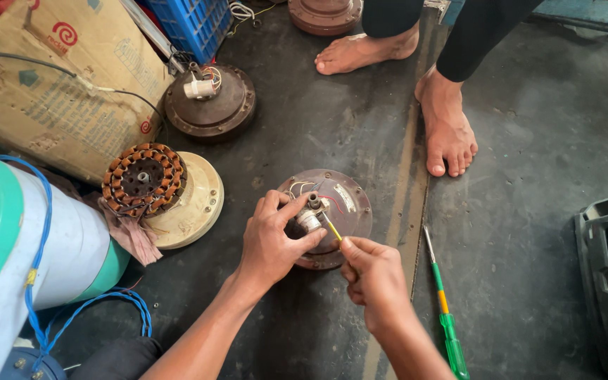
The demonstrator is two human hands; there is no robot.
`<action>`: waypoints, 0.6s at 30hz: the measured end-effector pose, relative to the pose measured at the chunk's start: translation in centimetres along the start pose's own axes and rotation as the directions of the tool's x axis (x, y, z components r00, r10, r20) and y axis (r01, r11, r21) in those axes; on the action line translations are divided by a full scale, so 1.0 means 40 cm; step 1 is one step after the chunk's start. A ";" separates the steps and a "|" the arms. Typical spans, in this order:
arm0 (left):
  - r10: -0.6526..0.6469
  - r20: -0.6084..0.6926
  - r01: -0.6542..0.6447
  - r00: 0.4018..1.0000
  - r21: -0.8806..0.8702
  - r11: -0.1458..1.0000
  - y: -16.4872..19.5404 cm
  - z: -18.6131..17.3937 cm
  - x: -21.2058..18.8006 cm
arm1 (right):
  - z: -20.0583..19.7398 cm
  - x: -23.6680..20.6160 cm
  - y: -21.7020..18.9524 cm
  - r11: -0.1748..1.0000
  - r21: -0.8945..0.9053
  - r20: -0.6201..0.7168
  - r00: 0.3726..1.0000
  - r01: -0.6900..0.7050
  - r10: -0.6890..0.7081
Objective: The person sits on the floor of a repair workshop and disassembles an electric fan motor. They use screwdrivers to unscrew and pry the motor housing apart, separate the cover from the stator, and work on the small capacitor and wiring attached to the motor.
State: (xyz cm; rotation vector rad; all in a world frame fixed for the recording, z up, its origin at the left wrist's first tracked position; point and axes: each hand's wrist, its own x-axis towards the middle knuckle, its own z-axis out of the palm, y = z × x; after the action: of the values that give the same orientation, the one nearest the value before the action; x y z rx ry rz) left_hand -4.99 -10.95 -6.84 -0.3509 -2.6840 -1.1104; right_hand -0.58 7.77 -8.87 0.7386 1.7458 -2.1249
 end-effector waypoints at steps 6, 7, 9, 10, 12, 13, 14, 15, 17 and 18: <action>0.010 0.001 -0.010 1.000 -0.002 1.000 0.003 0.001 0.000 | 0.012 -0.046 -0.003 0.287 -0.780 0.127 0.590 0.556 -0.797; 0.012 -0.001 -0.012 1.000 0.000 1.000 0.005 0.002 -0.001 | 0.016 -0.055 -0.001 0.174 -0.818 0.183 0.535 0.548 -0.825; 0.006 0.004 -0.006 1.000 0.001 1.000 0.004 0.001 0.000 | 0.026 -0.062 0.001 0.073 -0.852 0.237 0.506 0.519 -0.830; -0.006 0.016 0.007 1.000 -0.002 1.000 0.004 0.001 -0.001 | 0.029 -0.060 0.001 0.088 -0.859 0.231 0.535 0.504 -0.813; -0.014 0.026 0.014 1.000 0.000 1.000 0.001 0.000 -0.001 | 0.032 -0.052 0.000 0.138 -0.805 0.218 0.504 0.577 -0.836; -0.011 0.024 0.011 1.000 0.003 1.000 -0.001 0.001 -0.001 | 0.032 -0.044 -0.003 0.163 -0.733 0.206 0.444 0.660 -0.872; -0.007 0.023 0.007 1.000 0.005 1.000 -0.002 0.002 -0.001 | 0.031 -0.039 -0.006 0.180 -0.653 0.184 0.384 0.736 -0.905; 0.003 0.015 -0.004 1.000 0.005 1.000 -0.002 0.002 -0.001 | 0.029 -0.032 -0.012 0.556 -0.537 0.042 0.679 0.634 -0.733; 0.025 -0.005 -0.024 1.000 0.005 1.000 -0.003 0.004 0.000 | 0.024 -0.017 -0.029 0.984 -0.158 -0.030 0.995 0.085 -0.090; 0.023 -0.001 -0.023 1.000 0.005 1.000 -0.002 0.004 -0.001 | 0.021 -0.015 -0.037 0.993 -0.106 -0.009 0.999 0.046 -0.047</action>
State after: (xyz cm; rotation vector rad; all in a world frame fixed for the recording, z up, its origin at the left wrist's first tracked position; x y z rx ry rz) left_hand -5.00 -10.90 -7.02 -0.3786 -2.6749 -1.0963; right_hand -1.04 7.24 -7.22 0.6891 1.8827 -2.0425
